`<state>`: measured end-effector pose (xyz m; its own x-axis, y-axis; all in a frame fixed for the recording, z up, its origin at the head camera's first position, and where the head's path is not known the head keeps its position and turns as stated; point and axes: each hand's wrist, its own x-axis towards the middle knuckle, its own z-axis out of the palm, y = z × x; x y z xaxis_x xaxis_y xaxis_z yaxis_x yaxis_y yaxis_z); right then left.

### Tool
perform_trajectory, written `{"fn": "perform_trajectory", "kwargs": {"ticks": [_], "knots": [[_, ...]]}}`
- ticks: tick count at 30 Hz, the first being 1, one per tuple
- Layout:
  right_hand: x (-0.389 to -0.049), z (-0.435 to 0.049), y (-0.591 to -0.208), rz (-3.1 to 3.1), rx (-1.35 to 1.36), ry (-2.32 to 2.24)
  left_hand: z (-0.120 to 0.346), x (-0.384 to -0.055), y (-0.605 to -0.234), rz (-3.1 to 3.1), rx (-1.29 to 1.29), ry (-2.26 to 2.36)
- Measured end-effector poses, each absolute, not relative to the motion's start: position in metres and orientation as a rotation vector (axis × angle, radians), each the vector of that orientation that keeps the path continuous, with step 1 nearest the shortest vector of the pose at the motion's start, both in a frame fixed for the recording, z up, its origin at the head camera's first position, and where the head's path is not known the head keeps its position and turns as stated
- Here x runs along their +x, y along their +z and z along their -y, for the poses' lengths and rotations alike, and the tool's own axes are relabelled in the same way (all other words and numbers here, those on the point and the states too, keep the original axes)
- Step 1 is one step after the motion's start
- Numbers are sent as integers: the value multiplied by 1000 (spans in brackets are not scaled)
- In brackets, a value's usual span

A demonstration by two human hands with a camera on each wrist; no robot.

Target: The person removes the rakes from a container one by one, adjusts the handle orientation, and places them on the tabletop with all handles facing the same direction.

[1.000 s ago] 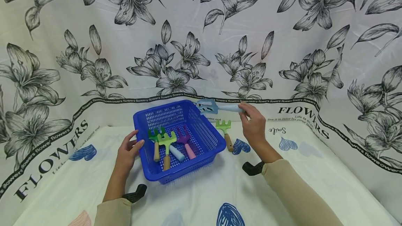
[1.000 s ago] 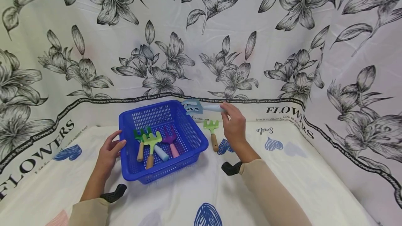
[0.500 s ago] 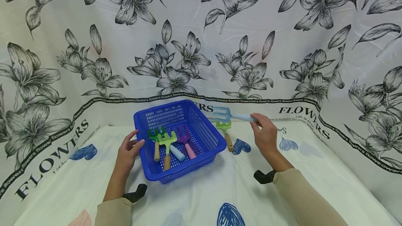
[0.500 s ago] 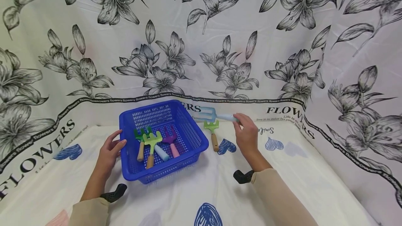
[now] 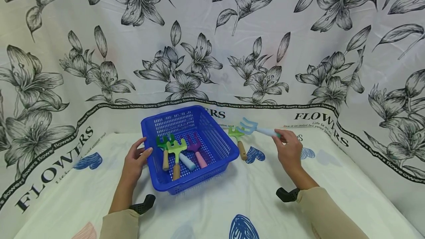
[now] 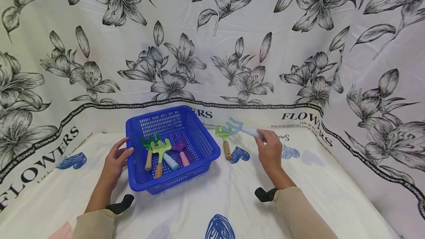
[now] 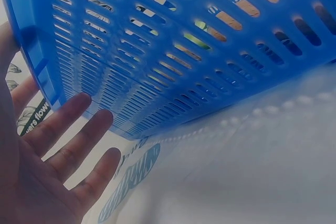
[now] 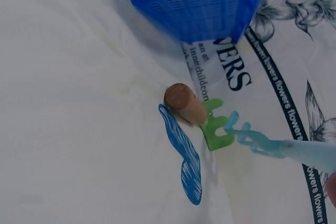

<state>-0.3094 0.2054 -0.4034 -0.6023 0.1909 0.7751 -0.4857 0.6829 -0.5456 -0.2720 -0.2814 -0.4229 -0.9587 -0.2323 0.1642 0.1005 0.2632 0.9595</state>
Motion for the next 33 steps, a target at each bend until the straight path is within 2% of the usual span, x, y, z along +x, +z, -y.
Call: {"fn": "perform_trajectory", "kwargs": {"ticks": [24, 33], "knots": [[-302, -217, -430, 2106, 114, 1031, 284, -273, -427, 2267, 124, -1755], [-297, -221, -432, 2483, -90, 1193, 283, -274, -426, 2255, 119, -1764]]}}
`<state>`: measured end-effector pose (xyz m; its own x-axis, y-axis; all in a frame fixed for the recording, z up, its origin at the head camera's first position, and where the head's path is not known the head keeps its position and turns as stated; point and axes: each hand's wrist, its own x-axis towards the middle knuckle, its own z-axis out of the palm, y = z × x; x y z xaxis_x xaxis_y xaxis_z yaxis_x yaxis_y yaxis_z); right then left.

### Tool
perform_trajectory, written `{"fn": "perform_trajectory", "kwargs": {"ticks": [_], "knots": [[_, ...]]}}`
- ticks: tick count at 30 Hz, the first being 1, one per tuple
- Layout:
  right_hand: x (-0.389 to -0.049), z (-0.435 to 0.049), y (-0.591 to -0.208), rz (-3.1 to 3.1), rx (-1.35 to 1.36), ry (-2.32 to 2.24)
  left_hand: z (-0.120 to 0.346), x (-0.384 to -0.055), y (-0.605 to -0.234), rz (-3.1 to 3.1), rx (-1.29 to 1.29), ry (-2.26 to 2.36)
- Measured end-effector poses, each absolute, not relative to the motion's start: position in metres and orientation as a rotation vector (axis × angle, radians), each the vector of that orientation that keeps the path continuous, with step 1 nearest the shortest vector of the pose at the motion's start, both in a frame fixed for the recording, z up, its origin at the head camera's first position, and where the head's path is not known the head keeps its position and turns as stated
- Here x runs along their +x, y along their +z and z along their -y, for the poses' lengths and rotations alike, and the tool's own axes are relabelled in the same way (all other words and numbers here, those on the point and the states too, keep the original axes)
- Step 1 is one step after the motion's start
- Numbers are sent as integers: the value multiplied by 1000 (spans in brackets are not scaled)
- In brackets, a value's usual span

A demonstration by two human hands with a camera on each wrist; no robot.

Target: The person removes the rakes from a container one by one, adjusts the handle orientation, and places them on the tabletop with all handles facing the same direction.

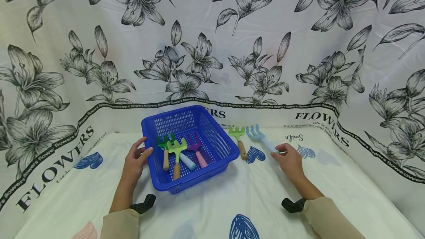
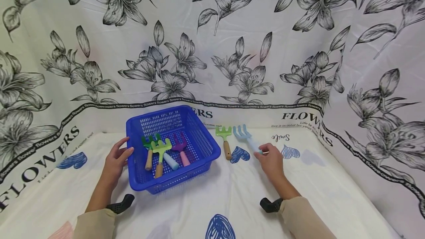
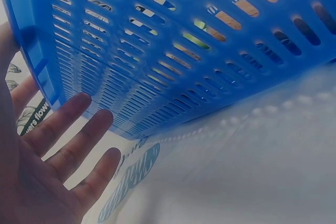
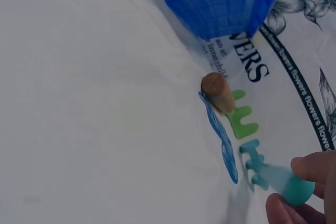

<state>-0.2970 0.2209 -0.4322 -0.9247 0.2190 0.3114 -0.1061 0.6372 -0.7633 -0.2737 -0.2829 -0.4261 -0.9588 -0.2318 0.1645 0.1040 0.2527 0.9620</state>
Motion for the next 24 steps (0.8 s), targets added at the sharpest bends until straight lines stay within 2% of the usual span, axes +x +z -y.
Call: {"fn": "perform_trajectory", "kwargs": {"ticks": [10, 24], "knots": [[-299, -214, -439, 2610, -138, 1429, 281, -272, -424, 2256, 128, -1756], [-306, -201, -448, 2657, -60, 1227, 282, -273, -425, 2275, 132, -1731]]}}
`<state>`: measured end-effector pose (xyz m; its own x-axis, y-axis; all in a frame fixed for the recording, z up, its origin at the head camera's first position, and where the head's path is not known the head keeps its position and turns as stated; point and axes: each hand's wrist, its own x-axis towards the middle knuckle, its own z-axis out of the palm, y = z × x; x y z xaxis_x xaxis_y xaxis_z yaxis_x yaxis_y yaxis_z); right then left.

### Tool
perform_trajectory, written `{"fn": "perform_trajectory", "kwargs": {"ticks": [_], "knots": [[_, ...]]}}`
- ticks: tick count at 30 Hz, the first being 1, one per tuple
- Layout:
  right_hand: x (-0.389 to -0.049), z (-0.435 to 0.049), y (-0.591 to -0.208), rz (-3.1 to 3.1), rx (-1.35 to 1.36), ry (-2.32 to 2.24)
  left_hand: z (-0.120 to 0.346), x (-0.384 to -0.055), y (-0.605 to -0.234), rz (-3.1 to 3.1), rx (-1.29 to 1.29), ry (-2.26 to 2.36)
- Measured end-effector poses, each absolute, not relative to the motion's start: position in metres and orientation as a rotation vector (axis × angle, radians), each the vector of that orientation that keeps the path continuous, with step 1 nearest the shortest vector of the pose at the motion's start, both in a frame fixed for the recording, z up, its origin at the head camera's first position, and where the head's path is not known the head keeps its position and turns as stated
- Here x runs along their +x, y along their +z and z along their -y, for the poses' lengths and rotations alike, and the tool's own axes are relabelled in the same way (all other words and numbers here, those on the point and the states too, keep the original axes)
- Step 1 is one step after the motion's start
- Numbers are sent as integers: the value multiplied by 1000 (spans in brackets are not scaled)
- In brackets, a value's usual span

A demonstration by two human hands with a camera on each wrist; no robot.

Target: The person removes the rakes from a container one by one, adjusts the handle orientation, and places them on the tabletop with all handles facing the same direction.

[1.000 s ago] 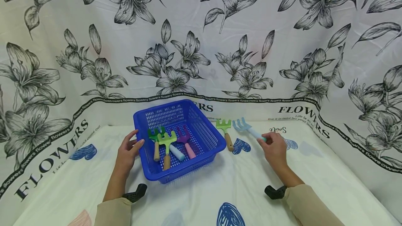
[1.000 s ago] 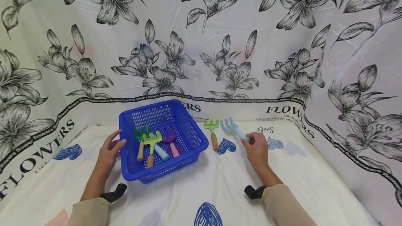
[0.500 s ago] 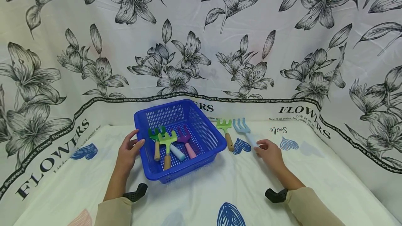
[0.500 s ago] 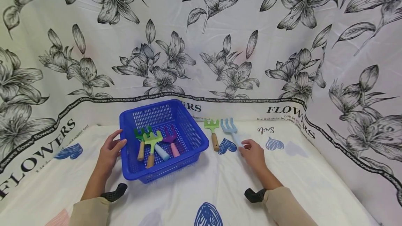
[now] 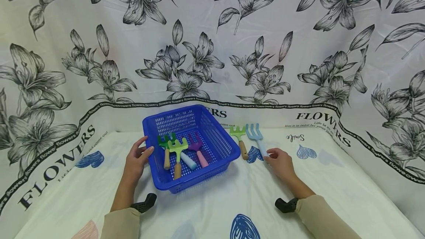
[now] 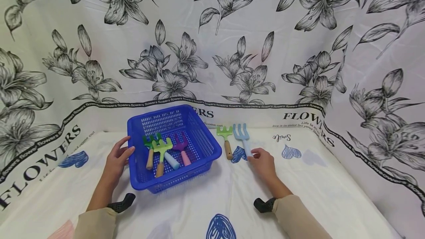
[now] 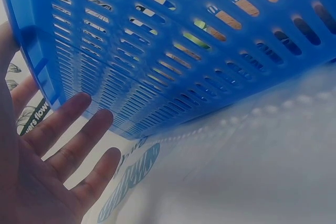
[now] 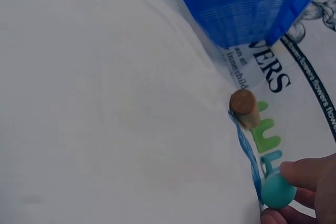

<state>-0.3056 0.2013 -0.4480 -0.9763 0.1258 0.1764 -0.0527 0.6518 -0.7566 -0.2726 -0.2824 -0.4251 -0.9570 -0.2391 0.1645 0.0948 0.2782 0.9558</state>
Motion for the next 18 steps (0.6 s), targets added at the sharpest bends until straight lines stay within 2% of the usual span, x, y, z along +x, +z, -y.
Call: {"fn": "perform_trajectory", "kwargs": {"ticks": [18], "knots": [[-305, -199, -448, 2701, -21, 1129, 280, -270, -421, 2284, 140, -1734]]}}
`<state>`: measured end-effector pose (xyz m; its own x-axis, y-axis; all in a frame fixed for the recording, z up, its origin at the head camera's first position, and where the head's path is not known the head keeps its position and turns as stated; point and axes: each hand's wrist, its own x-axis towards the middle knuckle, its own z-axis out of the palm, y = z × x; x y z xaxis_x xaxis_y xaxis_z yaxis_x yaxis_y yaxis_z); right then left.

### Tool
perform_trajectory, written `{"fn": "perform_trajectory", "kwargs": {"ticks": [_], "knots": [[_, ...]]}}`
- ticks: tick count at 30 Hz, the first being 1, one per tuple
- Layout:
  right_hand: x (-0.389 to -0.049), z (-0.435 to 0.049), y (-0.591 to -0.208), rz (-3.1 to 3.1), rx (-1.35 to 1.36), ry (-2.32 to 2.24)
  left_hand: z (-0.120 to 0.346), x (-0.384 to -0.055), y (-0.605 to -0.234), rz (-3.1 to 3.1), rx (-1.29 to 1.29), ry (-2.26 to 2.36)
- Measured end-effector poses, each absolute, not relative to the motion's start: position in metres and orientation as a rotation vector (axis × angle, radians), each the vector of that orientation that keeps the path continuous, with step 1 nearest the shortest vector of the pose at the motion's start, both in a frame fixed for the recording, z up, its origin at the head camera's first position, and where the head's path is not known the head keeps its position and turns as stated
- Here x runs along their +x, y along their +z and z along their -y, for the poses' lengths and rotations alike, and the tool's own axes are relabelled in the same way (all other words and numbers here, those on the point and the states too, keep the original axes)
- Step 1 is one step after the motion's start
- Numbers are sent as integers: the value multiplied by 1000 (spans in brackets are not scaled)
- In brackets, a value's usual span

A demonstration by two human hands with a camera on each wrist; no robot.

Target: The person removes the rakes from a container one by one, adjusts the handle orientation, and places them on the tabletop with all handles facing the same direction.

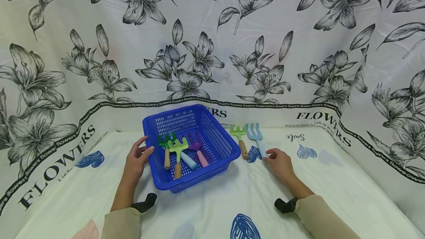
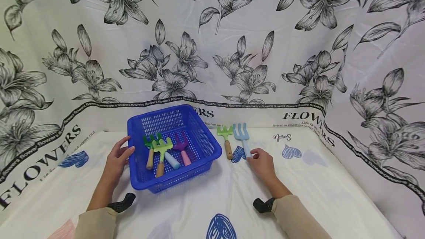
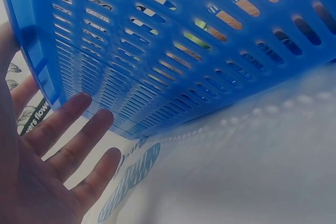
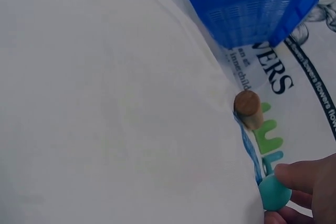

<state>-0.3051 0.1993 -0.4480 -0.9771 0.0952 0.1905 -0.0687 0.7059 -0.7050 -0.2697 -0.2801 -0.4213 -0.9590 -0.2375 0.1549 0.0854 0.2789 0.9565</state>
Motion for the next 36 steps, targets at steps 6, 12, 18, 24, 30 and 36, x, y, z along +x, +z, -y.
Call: {"fn": "perform_trajectory", "kwargs": {"ticks": [6, 12, 18, 24, 30, 36], "knots": [[-306, -200, -449, 2702, -8, 1118, 280, -270, -422, 2285, 144, -1721], [-306, -200, -450, 2704, -15, 1121, 282, -272, -424, 2280, 144, -1743], [-306, -202, -444, 2673, -42, 1145, 282, -273, -425, 2276, 139, -1738], [-304, -201, -430, 2636, -39, 1150, 282, -272, -424, 2278, 133, -1735], [-306, -197, -420, 2640, -35, 1199, 281, -271, -423, 2274, 130, -1736], [-308, -188, -410, 2629, -33, 1293, 281, -271, -423, 2268, 120, -1736]]}}
